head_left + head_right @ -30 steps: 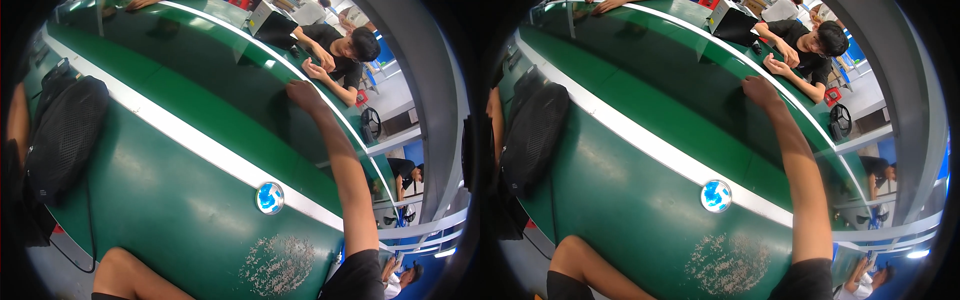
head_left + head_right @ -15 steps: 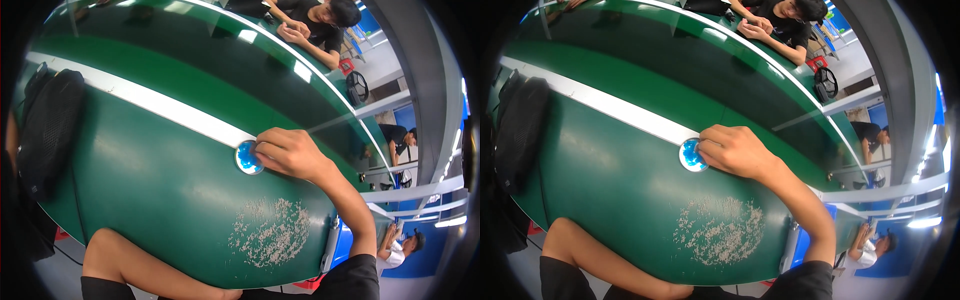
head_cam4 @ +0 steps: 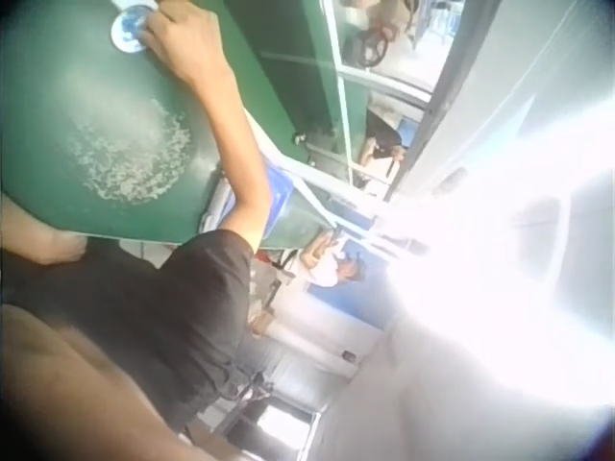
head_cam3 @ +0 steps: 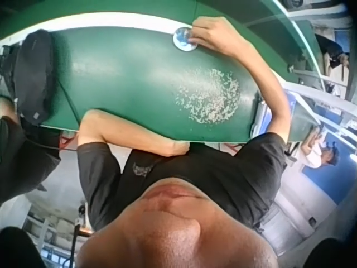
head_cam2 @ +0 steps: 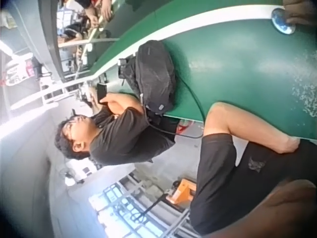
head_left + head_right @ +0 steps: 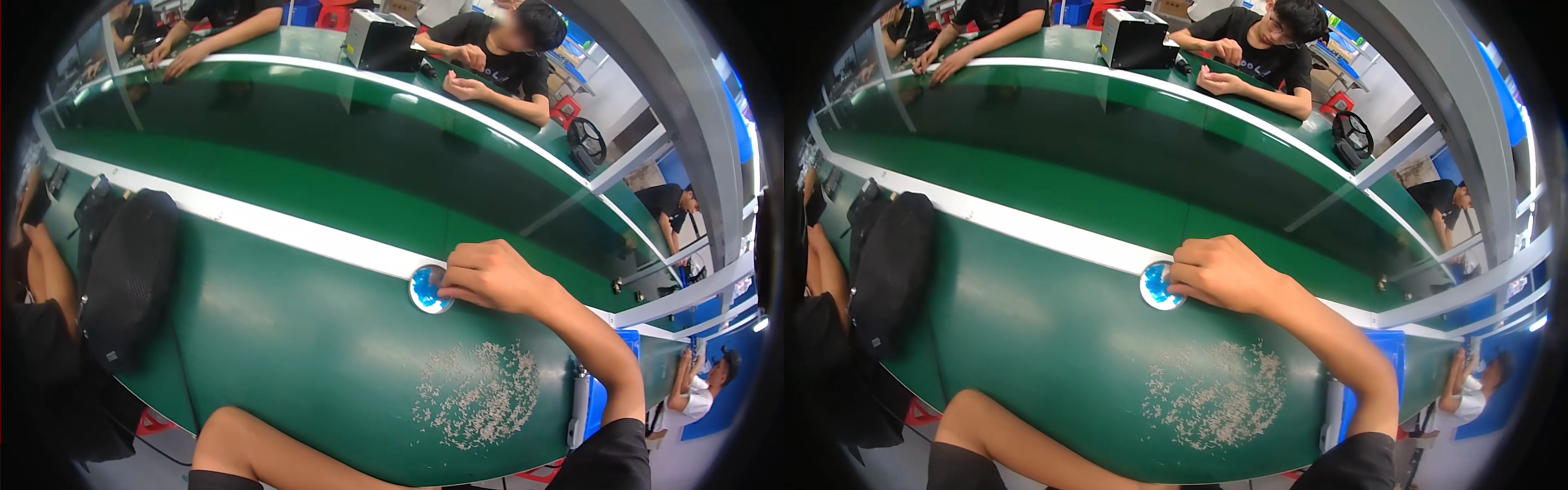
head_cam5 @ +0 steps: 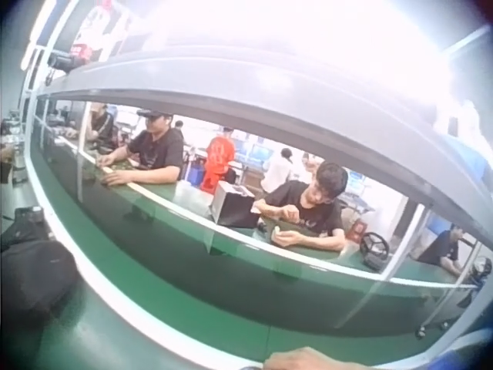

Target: Assembling small electronic components using an electric screwdriver at a factory workbench.

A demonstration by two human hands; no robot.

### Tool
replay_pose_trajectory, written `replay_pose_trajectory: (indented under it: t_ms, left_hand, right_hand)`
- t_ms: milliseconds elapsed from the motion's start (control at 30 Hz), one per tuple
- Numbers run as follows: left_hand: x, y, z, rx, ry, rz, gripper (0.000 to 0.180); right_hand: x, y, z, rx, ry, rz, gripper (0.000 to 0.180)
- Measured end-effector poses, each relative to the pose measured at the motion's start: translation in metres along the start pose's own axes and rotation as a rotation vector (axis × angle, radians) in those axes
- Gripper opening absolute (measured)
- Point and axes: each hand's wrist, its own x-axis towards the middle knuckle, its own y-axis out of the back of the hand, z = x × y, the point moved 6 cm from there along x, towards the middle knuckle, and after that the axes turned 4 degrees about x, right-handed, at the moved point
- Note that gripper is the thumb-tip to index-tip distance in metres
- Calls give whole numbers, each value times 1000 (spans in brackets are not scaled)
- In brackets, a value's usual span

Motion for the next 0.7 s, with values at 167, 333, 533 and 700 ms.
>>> replay_pose_trajectory:
  t_ms: [167,333,533,700]
  left_hand:
    - [-18,13,-5,-1,90,6,22]
    - [-25,24,0,-4,130,24,22]
    - [-32,40,13,-32,102,78,22]
    - [-54,54,33,13,-180,221,22]
  right_hand:
    - [27,7,11,-57,12,107,17]
    - [89,-1,100,-107,-189,213,19]
    - [135,-30,224,-164,-449,357,22]
    - [189,-35,238,-110,-463,460,21]
